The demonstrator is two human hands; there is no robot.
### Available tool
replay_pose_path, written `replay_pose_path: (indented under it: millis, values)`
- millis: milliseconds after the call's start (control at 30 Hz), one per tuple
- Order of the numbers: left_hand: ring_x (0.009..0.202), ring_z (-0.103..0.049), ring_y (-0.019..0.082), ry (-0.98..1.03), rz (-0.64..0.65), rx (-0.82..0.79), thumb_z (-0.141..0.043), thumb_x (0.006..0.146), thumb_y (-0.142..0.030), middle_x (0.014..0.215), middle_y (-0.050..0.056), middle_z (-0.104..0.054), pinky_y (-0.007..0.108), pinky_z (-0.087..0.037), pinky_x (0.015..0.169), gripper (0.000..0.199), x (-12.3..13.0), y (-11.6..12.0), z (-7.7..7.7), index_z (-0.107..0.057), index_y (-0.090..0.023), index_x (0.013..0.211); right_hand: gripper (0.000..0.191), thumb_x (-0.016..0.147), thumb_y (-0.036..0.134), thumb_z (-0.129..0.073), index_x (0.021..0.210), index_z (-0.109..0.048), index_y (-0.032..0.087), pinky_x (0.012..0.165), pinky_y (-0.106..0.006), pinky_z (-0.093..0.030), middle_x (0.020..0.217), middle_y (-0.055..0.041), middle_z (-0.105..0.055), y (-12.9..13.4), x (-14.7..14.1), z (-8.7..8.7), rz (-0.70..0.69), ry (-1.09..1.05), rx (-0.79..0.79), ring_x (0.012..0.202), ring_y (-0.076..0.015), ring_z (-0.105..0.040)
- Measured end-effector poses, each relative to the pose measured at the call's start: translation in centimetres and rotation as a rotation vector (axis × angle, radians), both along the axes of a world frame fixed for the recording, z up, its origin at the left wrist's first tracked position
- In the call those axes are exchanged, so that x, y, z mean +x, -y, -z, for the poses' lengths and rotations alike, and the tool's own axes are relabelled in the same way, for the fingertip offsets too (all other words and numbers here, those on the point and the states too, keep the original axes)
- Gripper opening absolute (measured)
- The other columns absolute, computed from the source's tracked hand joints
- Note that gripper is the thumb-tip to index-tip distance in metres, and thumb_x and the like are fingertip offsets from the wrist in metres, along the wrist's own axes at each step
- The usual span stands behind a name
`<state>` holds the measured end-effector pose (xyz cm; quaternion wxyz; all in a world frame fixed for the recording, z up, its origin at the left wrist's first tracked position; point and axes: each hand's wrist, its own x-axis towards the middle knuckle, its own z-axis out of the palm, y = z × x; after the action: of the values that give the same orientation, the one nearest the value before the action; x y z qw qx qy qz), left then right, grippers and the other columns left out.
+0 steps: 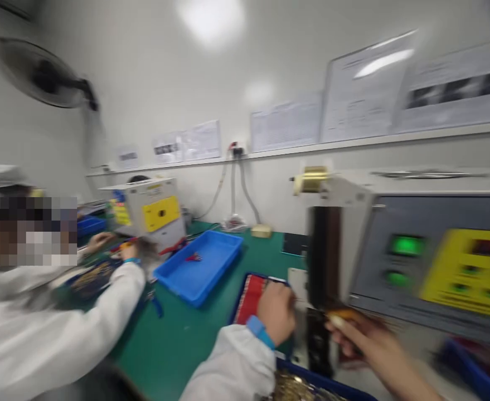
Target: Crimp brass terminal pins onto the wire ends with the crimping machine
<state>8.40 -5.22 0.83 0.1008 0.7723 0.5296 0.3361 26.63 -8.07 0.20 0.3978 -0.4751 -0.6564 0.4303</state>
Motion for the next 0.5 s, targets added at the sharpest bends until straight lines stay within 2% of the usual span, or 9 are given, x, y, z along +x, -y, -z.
replay_pose_path:
  millis: [67, 167, 267, 333, 500]
  values:
    - [0.094, -0.050, 0.018, 0.034, 0.022, 0.069, -0.039, 0.089, -0.015, 0.094, 0.008, -0.059, 0.030, -0.040, 0.083, 0.024, -0.2, -0.5, 0.1, -0.063, -0.016, 0.088, 0.064, 0.080, 0.078, -0.052, 0.083, -0.063, 0.015, 0.041, -0.027, -0.047, 0.065, -0.0031, -0.058, 0.0, 1.2, -0.4, 0.086, -0.090, -0.018, 0.050, -0.0172, -0.054]
    - [0.088, -0.054, 0.014, 0.061, 0.059, 0.086, -0.038, 0.094, -0.021, 0.092, 0.005, -0.059, 0.026, -0.042, 0.079, 0.027, -0.9, -1.4, 0.7, -0.065, -0.019, 0.090, 0.061, 0.074, 0.077, -0.060, 0.071, -0.060, 0.016, 0.040, -0.024, -0.040, 0.058, -0.0022, -0.055, -0.2, 0.4, -0.7, 0.116, -0.203, 0.018, 0.046, -0.0151, -0.050]
    - [0.083, -0.056, 0.012, 0.062, 0.049, 0.067, -0.039, 0.095, -0.023, 0.094, 0.003, -0.060, 0.022, -0.043, 0.073, 0.027, -1.0, -1.4, 0.9, -0.066, -0.020, 0.093, 0.055, 0.077, 0.072, -0.061, 0.072, -0.059, 0.016, 0.045, -0.025, -0.041, 0.056, -0.0004, -0.054, -0.1, -0.4, -1.1, 0.121, -0.251, 0.037, 0.047, -0.0142, -0.050]
    - [0.084, -0.057, 0.011, 0.063, 0.045, 0.048, -0.040, 0.094, -0.023, 0.095, 0.003, -0.061, 0.021, -0.044, 0.074, 0.027, -0.8, -1.2, 0.8, -0.067, -0.020, 0.095, 0.053, 0.076, 0.069, -0.063, 0.073, -0.059, 0.016, 0.045, -0.025, -0.041, 0.056, -0.0002, -0.054, -0.2, -0.2, -1.7, 0.065, -0.280, -0.010, 0.046, -0.0139, -0.050]
    - [0.084, -0.059, 0.010, 0.046, 0.040, 0.048, -0.040, 0.095, -0.022, 0.094, 0.002, -0.062, 0.019, -0.044, 0.073, 0.028, -0.5, -0.9, 0.6, -0.068, -0.022, 0.096, 0.045, 0.071, 0.056, -0.076, 0.076, -0.065, 0.013, 0.053, -0.024, -0.045, 0.077, -0.0077, -0.064, -1.6, 1.4, -3.5, -0.234, -0.358, -0.222, 0.059, -0.0139, -0.054]
